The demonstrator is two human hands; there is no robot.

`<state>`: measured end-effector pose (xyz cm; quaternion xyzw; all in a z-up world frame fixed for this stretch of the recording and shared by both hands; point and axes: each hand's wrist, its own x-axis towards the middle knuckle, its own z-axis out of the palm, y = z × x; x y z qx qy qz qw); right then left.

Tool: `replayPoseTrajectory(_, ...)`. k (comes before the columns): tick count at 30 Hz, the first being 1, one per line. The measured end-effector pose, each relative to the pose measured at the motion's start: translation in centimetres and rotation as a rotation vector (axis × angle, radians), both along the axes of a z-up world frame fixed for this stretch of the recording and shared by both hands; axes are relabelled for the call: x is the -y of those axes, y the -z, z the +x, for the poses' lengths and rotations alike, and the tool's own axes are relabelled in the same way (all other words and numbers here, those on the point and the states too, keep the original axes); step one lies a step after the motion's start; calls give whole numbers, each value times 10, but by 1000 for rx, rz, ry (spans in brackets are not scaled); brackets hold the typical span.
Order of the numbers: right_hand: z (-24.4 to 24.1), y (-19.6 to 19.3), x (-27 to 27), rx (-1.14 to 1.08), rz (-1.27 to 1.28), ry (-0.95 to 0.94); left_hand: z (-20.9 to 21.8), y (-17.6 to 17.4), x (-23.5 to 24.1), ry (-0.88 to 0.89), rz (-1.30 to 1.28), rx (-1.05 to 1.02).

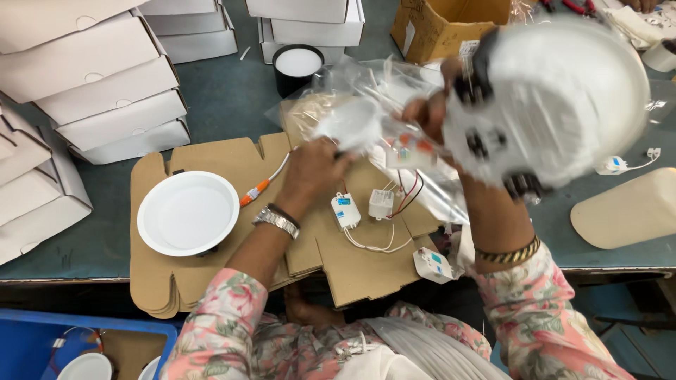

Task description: The person assembles light fixtures by placing circular LED panels into plastic bags and connecting them with electronic drivers and wires on a cardboard workstation.

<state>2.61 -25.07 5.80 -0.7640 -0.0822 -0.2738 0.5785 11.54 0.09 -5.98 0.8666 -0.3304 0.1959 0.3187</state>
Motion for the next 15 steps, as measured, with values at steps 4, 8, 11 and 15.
replayPoseTrajectory(4, -52, -4, -3, 13, -127, -88, 37, -20, -22, -333, 35, 246)
replayPoseTrajectory(8, -90, -9, 4, 48, -154, -132, 61, -24, -53, -475, 70, 295)
replayPoseTrajectory(11, -83, -14, 22, 127, -43, 1, 57, -23, -52, -555, 203, 180)
replayPoseTrajectory(15, -39, -17, 37, 196, 77, 179, 12, -54, -48, -496, -14, 198)
